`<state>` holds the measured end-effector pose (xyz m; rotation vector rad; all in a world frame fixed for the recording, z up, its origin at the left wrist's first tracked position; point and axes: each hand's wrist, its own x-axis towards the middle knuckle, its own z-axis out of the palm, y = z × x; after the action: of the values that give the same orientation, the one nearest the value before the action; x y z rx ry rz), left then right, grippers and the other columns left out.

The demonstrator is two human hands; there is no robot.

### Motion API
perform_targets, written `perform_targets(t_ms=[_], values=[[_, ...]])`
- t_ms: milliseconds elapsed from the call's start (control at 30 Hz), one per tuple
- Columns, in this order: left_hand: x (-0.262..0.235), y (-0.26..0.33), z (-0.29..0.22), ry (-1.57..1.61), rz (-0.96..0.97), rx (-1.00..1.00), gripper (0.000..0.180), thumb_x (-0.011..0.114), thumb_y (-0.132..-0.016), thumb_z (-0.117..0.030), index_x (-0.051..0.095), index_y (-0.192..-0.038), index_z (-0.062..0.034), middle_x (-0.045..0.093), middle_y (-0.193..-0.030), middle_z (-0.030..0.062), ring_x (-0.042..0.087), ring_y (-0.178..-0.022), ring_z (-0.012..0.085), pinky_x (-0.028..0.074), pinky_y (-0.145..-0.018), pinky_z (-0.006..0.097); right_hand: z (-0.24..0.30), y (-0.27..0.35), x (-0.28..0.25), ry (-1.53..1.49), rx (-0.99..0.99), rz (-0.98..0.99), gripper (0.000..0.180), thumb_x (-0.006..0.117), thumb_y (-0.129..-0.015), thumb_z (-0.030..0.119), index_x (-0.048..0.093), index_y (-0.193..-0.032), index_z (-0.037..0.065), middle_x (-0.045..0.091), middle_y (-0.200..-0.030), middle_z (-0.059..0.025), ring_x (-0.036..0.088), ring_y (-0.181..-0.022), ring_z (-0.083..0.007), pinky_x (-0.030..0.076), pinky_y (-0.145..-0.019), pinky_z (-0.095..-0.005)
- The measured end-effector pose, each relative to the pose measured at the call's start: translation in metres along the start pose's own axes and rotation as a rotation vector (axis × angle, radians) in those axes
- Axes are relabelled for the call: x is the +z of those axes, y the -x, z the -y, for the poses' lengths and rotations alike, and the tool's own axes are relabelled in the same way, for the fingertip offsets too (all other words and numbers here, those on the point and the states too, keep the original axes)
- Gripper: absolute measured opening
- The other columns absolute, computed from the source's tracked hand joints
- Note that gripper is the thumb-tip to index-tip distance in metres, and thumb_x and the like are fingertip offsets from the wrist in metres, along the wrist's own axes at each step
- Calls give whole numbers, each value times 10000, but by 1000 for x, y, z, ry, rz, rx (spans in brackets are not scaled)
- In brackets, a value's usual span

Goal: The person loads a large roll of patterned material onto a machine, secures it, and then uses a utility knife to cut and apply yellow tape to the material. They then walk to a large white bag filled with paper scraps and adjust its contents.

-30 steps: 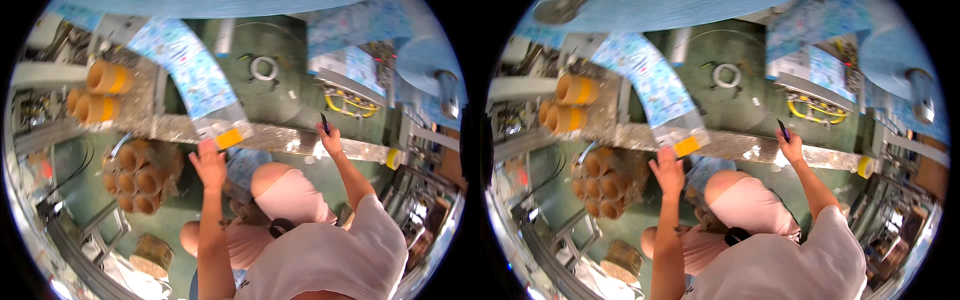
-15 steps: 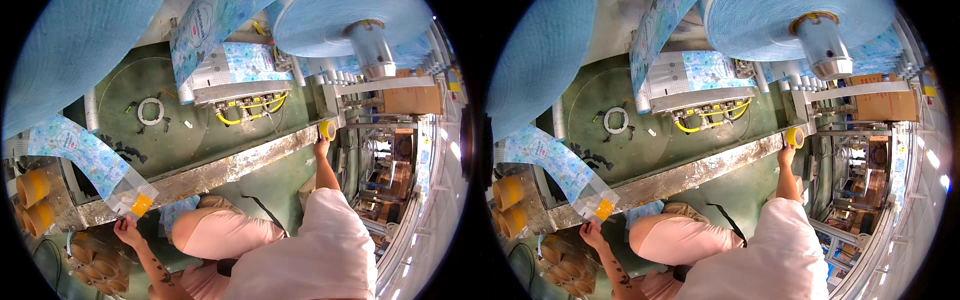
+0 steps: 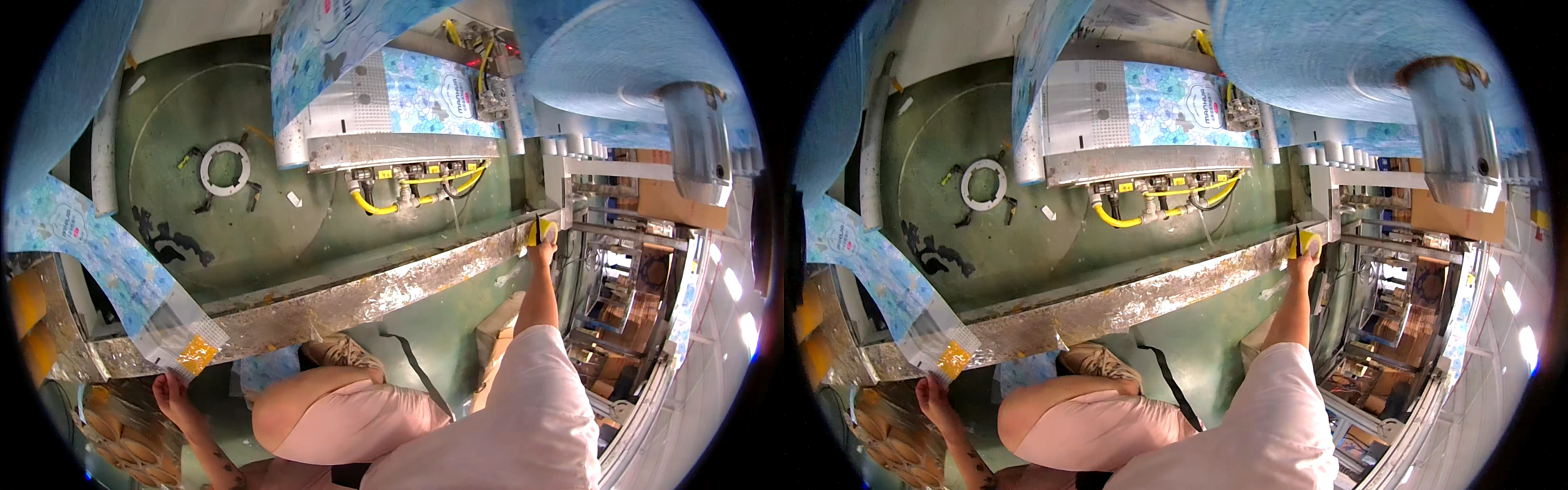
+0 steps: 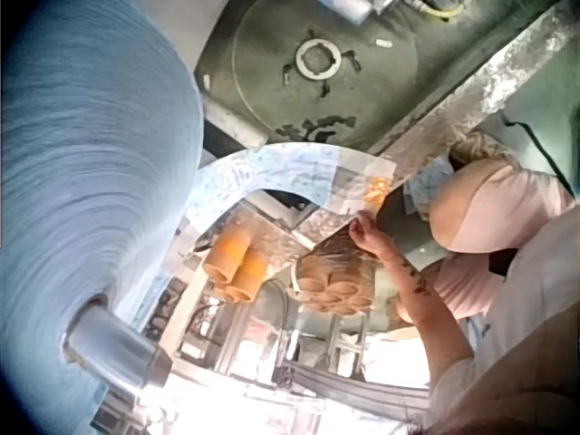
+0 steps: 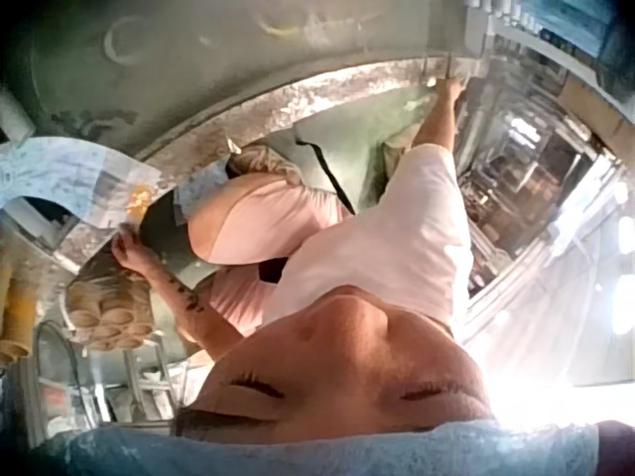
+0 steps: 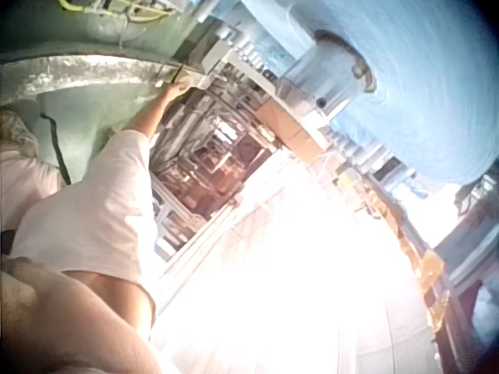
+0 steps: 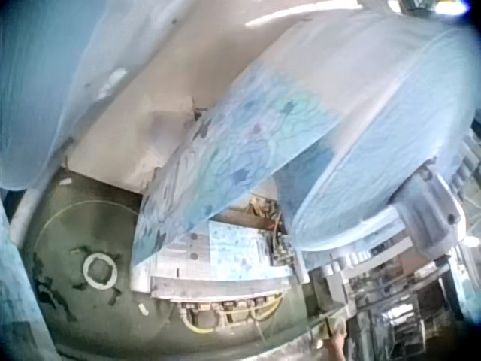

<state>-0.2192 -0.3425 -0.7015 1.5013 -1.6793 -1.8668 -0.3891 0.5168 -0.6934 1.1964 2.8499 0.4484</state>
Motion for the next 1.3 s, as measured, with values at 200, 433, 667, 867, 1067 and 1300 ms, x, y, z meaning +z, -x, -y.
perform_targets(t_ms=[200,433,667,867,1067,1300], values=[[-5,2,-10,17,41,-60,223,529,-879,-249,499,-981,-53,516,-842,6,463,-737,76,387,-657,218,44,27,-55,77,78,23,382,535,-812,314,477,-1102,71,541,-1034,-190,561,-901,-369,455,-752,-453],[-25,21,-34,-236,-141,344,232,535,-873,-168,508,-1039,-7,531,-1001,52,502,-913,137,415,-804,272,105,97,-213,-366,-540,175,221,549,-837,209,510,-954,25,558,-699,-93,548,-609,-183,426,-555,-299],[95,99,-139,-269,376,709,183,612,-762,-29,587,-942,-13,582,-925,98,555,-832,199,441,-763,284,241,264,-304,-1333,-759,1027,186,570,-804,61,501,-962,-8,578,-901,-47,516,-767,-77,418,-668,-229],[98,134,-216,-199,590,848,242,630,-737,-32,601,-977,-7,578,-949,123,557,-852,228,439,-749,289,325,342,-354,-1181,-1471,953,207,687,-694,66,537,-829,18,492,-703,-30,456,-576,-111,361,-502,-241],[67,130,-223,-209,658,664,228,648,-744,-54,587,-958,-8,577,-918,102,565,-837,170,450,-754,279,358,388,-374,-1127,-1881,786,238,703,-658,100,531,-805,28,497,-675,-74,474,-570,-225,386,-502,-317],[54,129,-197,-256,591,500,153,671,-716,-23,579,-835,3,591,-708,47,551,-668,108,454,-654,246,370,406,-366,-918,-2018,776,285,652,-712,159,492,-899,16,507,-678,-101,482,-599,-279,403,-519,-336]])
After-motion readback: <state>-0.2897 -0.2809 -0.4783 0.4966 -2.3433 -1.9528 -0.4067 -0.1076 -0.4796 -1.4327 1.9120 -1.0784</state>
